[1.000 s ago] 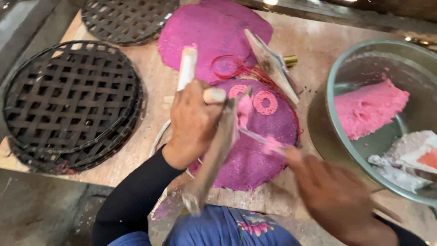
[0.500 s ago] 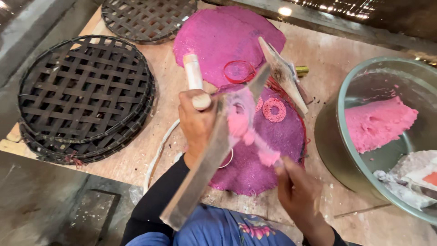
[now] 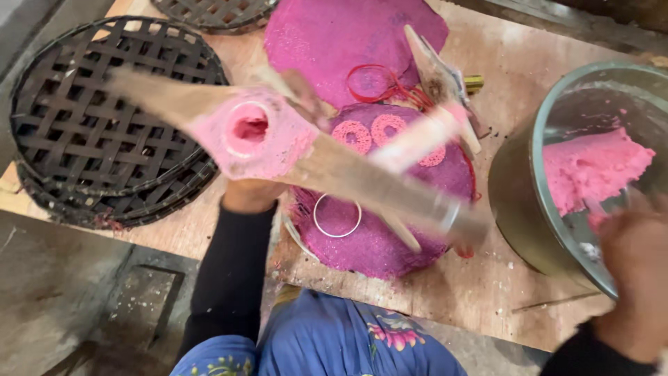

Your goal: The person shapes pink pulp into decorative circular patterns on mesh frames and uses wooden tools and ring molds to apply and smooth the material.

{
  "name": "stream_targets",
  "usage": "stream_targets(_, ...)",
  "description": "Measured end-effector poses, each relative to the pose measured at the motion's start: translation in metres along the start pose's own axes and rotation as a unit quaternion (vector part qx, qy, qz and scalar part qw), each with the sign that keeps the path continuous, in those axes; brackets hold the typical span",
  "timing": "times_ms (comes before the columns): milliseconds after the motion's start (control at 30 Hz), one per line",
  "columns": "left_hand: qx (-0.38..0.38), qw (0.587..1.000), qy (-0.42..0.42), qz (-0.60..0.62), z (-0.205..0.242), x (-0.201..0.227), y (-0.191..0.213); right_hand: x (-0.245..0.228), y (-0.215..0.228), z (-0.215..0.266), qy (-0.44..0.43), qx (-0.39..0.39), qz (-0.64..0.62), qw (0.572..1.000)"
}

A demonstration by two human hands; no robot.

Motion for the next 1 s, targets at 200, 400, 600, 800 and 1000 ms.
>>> stream_targets(200,-0.231,0.953,0.047,0.190,0.003,-0.022,-0.023,-0.209,-0.200,0.183,-0.233,-0.519,-0.620,0.540)
stream_targets(400,-0.228,0.954,0.021,0.196,0.000,-0.004,0.010,-0.273,-0.180,0.265,-0.396,-0.633,-0.648,0.149)
stream_targets(600,0.054,0.934,-0.095,-0.339,0.009,0.015,0.085,-0.204,-0.139,0.168,-0.198,-0.355,-0.505,0.762)
stream_targets(800,-0.047,0.751,-0.213,-0.624,0.075,0.006,0.036,-0.234,-0.132,0.164,-0.128,-0.343,-0.488,0.793)
stream_targets(1000,-0.109,0.759,-0.223,-0.602,0.088,0.021,0.013,-0.264,-0.104,0.165,0.201,-0.282,-0.342,0.873)
Point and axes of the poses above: each hand's wrist, its own z-axis away from the middle knuckle, its own y-axis out of the back of the hand, x = y × z, the point moved 5 cm from there along -z, towards the middle knuckle, and after that the axes turned 9 degrees about x, right-handed, at the moved point
